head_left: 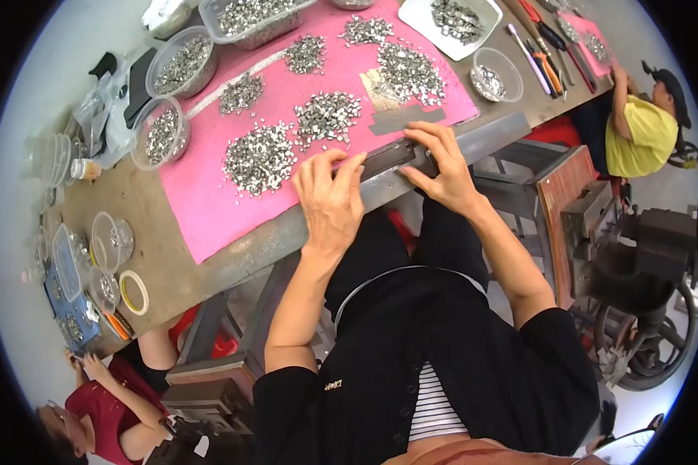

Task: Assembling small metal components into a jig and using a manual press to join or stamp them.

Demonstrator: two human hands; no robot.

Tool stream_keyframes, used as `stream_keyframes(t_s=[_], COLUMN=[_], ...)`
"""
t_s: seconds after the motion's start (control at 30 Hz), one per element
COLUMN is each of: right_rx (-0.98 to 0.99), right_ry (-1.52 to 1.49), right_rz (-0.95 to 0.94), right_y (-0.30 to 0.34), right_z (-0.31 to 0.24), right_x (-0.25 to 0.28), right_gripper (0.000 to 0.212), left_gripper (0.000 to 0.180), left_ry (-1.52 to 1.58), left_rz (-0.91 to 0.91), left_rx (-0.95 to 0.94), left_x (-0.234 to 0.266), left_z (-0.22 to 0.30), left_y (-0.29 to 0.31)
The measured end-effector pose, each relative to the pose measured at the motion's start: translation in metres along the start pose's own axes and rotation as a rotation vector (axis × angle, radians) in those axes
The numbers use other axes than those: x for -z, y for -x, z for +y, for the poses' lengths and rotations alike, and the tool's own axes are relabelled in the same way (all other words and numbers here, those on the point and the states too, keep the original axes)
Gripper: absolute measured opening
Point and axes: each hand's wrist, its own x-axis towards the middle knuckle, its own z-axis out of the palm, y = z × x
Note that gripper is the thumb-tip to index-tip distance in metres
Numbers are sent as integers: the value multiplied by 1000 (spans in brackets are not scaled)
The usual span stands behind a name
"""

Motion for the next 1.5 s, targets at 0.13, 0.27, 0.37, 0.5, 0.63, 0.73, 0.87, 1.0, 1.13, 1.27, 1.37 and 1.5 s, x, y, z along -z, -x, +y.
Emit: stream_keyframes(t_s=[0.13, 0.27, 0.37, 0.5, 0.63, 0.73, 0.87, 1.0, 1.13, 1.27, 1.37, 1.5], right_rx=[-34, -13, 23, 86, 91, 97, 91, 86, 98, 70, 38, 145], right_ry=[18, 32, 38, 71, 100, 118, 122, 124, 133, 113, 78, 139], right_rz=[111, 100, 107, 142, 181, 195, 202, 200, 194, 139, 122, 179], right_y=[0, -4, -4, -1, 1, 1, 2, 3, 3, 2, -3, -17], right_z=[3, 3, 6, 7, 7, 8, 7, 7, 9, 6, -1, 6], right_x=[-9, -17, -18, -21, -23, -25, -22, -26, -24, -18, -6, -16], right_gripper=[59, 59, 58, 52, 48, 47, 47, 47, 49, 46, 39, 22], left_gripper=[28, 33, 35, 34, 38, 41, 38, 40, 49, 40, 31, 37], left_ry=[-18, -56, 40, 428, 675, 1041, 1185, 1218, 1332, 1029, 502, -30], left_rz=[-15, -18, 52, 346, 485, 398, 315, 279, 159, 22, 126, 126], left_rx=[-49, -71, -163, -78, 476, 751, 885, 940, 972, 809, 364, -4], left_x=[3, 0, 4, 15, 42, 65, 77, 84, 80, 62, 46, 30], left_z=[6, -4, -5, -6, 14, 0, -14, -5, 6, 23, 23, 13], left_y=[-5, -1, 12, 49, 72, 80, 81, 80, 84, 80, 67, 38])
